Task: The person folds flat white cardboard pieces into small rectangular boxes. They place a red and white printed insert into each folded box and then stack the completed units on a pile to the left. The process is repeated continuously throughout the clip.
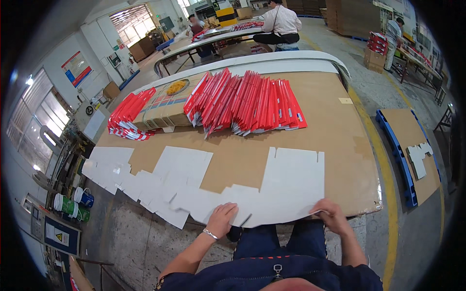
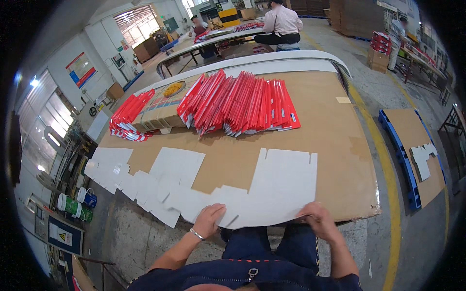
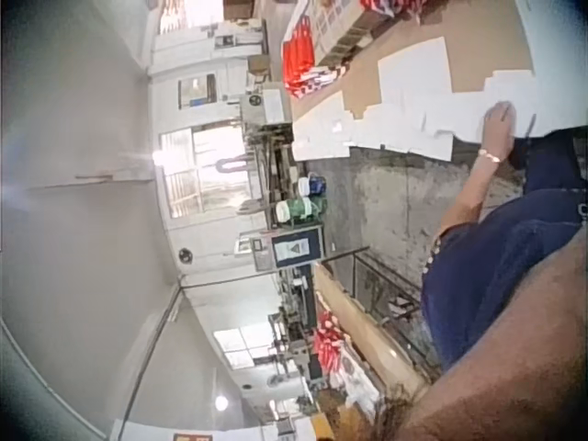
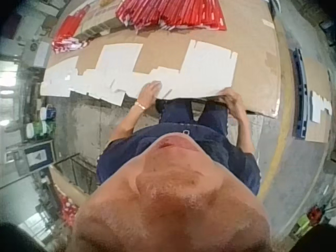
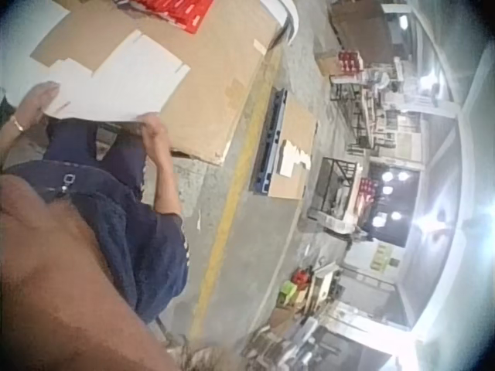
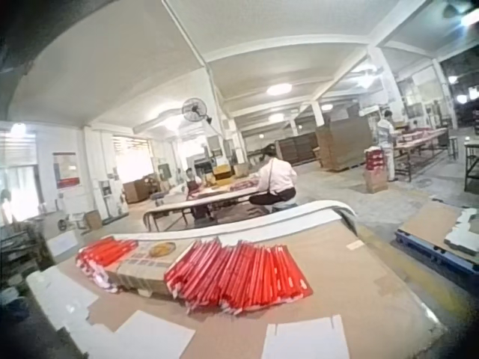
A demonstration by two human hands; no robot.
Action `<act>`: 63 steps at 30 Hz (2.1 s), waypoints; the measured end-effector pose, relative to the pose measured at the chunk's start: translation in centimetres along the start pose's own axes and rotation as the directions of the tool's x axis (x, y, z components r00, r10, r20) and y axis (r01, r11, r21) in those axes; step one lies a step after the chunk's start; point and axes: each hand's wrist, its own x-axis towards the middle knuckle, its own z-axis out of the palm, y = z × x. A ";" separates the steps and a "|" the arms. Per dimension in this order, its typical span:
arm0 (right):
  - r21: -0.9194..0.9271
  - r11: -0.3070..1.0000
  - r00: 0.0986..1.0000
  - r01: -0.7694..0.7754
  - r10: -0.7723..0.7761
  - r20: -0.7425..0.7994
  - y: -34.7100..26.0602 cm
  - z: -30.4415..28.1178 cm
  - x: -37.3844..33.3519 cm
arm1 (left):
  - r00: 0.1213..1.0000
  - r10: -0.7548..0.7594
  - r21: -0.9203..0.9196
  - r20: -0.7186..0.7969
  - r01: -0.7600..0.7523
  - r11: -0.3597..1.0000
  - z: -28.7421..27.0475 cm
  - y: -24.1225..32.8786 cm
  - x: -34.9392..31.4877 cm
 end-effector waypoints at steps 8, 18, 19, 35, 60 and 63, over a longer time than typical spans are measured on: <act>-0.362 0.928 0.950 -0.091 -0.028 -0.311 3.8 -4.9 -6.9 | 0.986 0.160 -0.536 0.037 -0.116 0.836 1.8 4.2 5.4; -0.467 0.835 0.902 -0.290 0.076 -0.425 4.0 -2.9 -9.0 | 0.965 0.197 -0.310 -0.172 -0.243 0.919 6.3 8.4 7.6; -0.403 0.861 0.882 -0.310 0.102 -0.461 4.0 -2.9 -8.7 | 0.954 0.254 -0.483 -0.157 -0.299 0.823 6.5 9.0 7.5; 0.531 0.769 0.440 -0.356 0.639 -0.630 9.8 3.9 -10.9 | 0.968 0.201 -0.069 0.151 -0.192 0.979 7.5 16.9 14.7; -0.757 0.653 0.976 0.039 -0.186 -0.111 7.8 -0.3 -1.7 | 0.878 0.313 -0.063 0.363 -0.312 0.948 3.2 12.9 7.6; -0.698 0.716 0.980 0.025 -0.154 -0.124 7.3 -0.3 -1.2 | 0.971 0.199 -0.068 0.128 -0.192 0.979 3.8 6.8 4.4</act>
